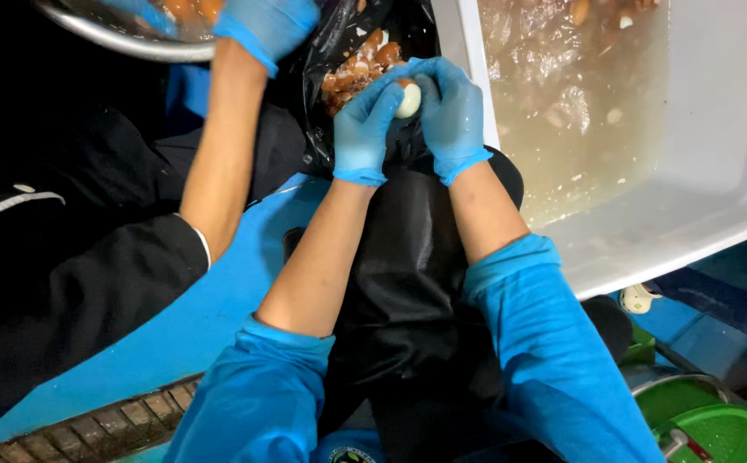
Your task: The person sits on the floor at a food-processing station and peels boiled eggs by hand. They take brown-shelled boiled eggs from a water-filled tub, crack and peel off the shells, drop the shells into a black bag, and place the peeled white eggs into a metal basin; a skimmer is occasionally used to scoop eggs from the water.
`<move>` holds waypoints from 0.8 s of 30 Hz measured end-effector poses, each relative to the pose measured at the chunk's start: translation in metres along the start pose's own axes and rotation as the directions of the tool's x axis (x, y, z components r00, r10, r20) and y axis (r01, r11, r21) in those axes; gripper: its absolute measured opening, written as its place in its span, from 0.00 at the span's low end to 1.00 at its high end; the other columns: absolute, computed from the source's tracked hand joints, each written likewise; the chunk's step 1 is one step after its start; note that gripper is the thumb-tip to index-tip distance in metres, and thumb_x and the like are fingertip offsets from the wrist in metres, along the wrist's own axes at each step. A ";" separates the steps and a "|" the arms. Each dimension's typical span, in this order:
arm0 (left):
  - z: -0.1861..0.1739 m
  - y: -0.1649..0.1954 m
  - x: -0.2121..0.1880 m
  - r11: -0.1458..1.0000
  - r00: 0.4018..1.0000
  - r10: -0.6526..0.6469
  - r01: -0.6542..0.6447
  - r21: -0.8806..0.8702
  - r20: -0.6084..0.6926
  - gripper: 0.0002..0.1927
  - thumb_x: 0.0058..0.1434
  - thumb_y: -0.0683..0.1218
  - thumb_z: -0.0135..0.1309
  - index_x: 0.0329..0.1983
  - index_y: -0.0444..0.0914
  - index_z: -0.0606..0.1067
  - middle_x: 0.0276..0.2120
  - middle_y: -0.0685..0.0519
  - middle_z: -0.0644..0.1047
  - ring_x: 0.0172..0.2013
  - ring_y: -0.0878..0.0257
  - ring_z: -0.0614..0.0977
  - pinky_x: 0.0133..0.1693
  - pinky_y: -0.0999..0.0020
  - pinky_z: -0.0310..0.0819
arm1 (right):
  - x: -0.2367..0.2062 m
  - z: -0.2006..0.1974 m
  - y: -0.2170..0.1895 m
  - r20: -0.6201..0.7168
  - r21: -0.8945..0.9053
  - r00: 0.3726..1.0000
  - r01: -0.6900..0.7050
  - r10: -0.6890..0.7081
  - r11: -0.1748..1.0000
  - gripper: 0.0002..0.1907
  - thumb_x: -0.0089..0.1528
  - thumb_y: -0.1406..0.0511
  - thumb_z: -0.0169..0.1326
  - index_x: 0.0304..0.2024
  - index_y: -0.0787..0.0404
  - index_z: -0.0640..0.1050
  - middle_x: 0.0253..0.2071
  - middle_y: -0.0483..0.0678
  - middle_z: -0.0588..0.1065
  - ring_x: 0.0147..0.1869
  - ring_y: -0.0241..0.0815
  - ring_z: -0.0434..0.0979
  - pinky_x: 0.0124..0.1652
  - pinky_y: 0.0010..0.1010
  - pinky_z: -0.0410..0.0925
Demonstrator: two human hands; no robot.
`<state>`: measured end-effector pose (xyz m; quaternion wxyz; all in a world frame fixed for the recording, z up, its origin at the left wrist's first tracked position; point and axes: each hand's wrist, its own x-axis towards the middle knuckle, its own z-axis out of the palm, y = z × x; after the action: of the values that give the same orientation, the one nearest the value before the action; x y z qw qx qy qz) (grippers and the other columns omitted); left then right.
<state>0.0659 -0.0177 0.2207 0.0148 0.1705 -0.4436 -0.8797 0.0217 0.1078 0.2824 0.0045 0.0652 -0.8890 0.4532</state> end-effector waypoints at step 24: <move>-0.003 -0.005 0.007 0.862 0.978 0.168 -0.206 0.463 0.122 0.23 0.72 0.46 0.51 0.68 0.32 0.70 0.61 0.44 0.77 0.60 0.62 0.78 0.62 0.68 0.71 | 0.001 -0.008 -0.003 0.205 0.151 0.970 -0.163 0.130 0.975 0.17 0.68 0.65 0.54 0.58 0.64 0.78 0.51 0.57 0.81 0.54 0.42 0.82 0.53 0.30 0.72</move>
<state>0.0606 -0.0182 0.2130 0.0406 0.0908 -0.6594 -0.7452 0.0206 0.1123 0.2898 -0.1211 0.0430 -0.8465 0.5166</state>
